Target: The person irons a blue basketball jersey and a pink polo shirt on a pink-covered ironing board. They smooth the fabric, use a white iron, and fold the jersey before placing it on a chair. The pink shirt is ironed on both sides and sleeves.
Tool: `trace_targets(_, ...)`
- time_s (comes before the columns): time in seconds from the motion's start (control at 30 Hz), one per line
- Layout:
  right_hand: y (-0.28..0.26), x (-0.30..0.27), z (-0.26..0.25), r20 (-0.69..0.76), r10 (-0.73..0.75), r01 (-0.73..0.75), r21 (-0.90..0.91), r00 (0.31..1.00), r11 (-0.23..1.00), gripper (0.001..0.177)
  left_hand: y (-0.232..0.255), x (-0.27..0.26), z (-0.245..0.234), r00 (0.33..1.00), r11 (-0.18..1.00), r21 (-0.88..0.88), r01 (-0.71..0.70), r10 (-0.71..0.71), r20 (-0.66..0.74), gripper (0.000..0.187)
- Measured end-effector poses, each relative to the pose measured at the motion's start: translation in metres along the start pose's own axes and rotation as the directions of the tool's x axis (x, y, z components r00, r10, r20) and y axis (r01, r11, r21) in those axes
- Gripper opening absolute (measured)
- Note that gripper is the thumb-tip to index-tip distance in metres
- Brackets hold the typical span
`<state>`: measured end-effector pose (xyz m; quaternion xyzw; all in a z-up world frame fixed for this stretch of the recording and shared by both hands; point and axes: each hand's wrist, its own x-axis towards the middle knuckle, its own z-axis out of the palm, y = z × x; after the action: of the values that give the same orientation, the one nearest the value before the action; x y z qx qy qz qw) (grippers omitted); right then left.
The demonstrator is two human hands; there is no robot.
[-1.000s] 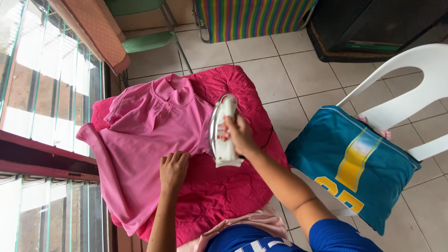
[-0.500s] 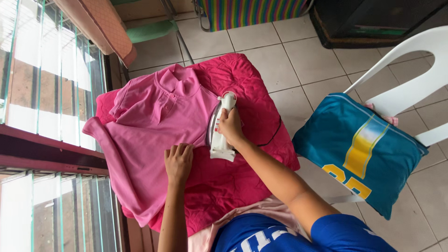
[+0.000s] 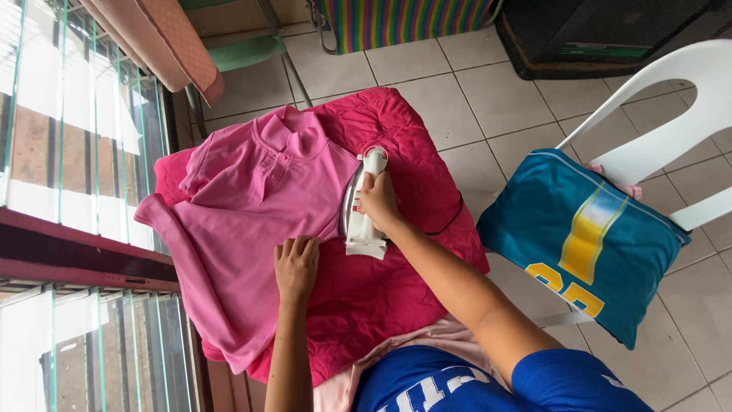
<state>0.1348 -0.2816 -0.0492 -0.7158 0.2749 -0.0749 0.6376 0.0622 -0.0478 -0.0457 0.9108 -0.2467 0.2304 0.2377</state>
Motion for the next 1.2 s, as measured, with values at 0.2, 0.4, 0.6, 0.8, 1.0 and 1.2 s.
trace_targets(0.2, 0.028, -0.07, -0.01, 0.135, -0.046, 0.05, -0.023, 0.99, 0.998, 0.026, -0.001, -0.001, 0.002, 1.0, 1.0, 0.026, -0.004, 0.003, 0.019, 0.017)
trace_targets(0.4, 0.009, -0.021, -0.001, 0.015, -0.064, 0.065, -0.08, 0.998, 0.995, 0.029, 0.0, -0.001, 0.003, 1.0, 1.0, -0.008, -0.012, 0.011, -0.011, 0.015)
trace_targets(0.6, -0.007, -0.01, -0.011, 0.052, 0.005, -0.001, -0.069, 0.999, 0.998, 0.028, 0.001, 0.0, 0.0, 1.0, 1.0, 0.004, -0.005, 0.005, -0.009, 0.013)
trace_targets(0.8, 0.017, -0.065, -0.032, 0.14, -0.015, 0.028, -0.095, 0.99, 0.995, 0.031, 0.002, 0.003, -0.002, 1.0, 1.0, 0.015, 0.008, -0.009, 0.018, 0.016)
trace_targets(1.0, -0.001, 0.003, -0.01, 0.008, -0.064, 0.064, -0.111, 0.998, 0.992, 0.032, 0.001, -0.002, 0.002, 1.0, 1.0, 0.01, -0.005, 0.005, -0.004, 0.014)
trace_targets(1.2, 0.011, -0.041, -0.015, 0.075, 0.004, 0.001, -0.078, 0.997, 0.997, 0.034, 0.001, -0.004, 0.003, 1.0, 0.999, 0.04, 0.01, -0.011, 0.01, 0.013)
